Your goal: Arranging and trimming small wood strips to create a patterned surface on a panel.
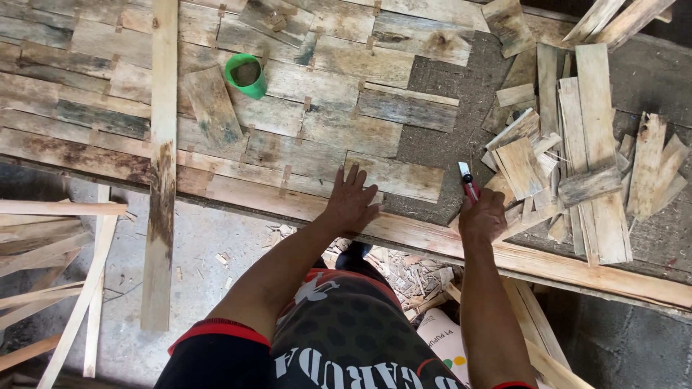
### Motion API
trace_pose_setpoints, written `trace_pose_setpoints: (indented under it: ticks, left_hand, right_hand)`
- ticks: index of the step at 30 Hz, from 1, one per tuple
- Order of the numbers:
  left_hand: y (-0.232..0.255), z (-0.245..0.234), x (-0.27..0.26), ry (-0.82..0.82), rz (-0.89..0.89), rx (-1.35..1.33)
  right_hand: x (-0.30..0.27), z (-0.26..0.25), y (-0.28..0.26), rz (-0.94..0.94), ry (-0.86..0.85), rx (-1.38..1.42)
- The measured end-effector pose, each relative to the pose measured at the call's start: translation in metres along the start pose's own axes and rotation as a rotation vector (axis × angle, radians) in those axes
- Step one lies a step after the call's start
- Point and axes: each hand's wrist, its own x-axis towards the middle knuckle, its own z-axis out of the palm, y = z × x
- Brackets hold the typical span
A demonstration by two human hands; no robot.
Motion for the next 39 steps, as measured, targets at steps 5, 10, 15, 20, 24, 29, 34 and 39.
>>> trace_pose_setpoints:
  ticks: [5,10,15,20,24,29,34,39]
  left_hand:
    - [0.004,-0.002,0.006,-0.010,-0.073,-0.061]
    - [-0.007,0.013,0.014,0.006,-0.090,-0.107]
    - [-0.024,0.011,0.013,0.189,-0.044,-0.219]
    - [-0.068,-0.048,0.024,0.531,-0.067,-0.372]
    - [-0.127,-0.116,0.046,0.835,-0.099,-0.243]
    - [-0.240,-0.155,0.104,0.872,-0.296,-0.257]
    - [-0.334,-0.164,0.164,0.782,-0.446,-0.224]
    - [-0.399,-0.159,0.204,0.694,-0.558,-0.387]
  right_hand:
    - [0.008,-0.017,0.000,0.125,-0.097,0.036]
    - [0.002,-0.009,0.012,0.084,0.015,0.128]
    - [-0.019,-0.016,0.012,0.178,0.095,0.303]
    - [-0.058,-0.004,0.022,0.188,-0.082,0.045]
    - [-0.111,0.013,0.023,0.138,0.058,0.132]
    - [-0.136,-0.017,-0.029,0.260,0.026,0.235]
    - [-0.120,-0.024,-0.068,0.317,0.084,0.216]
    - [-0.099,-0.036,-0.118,0.301,0.181,0.347]
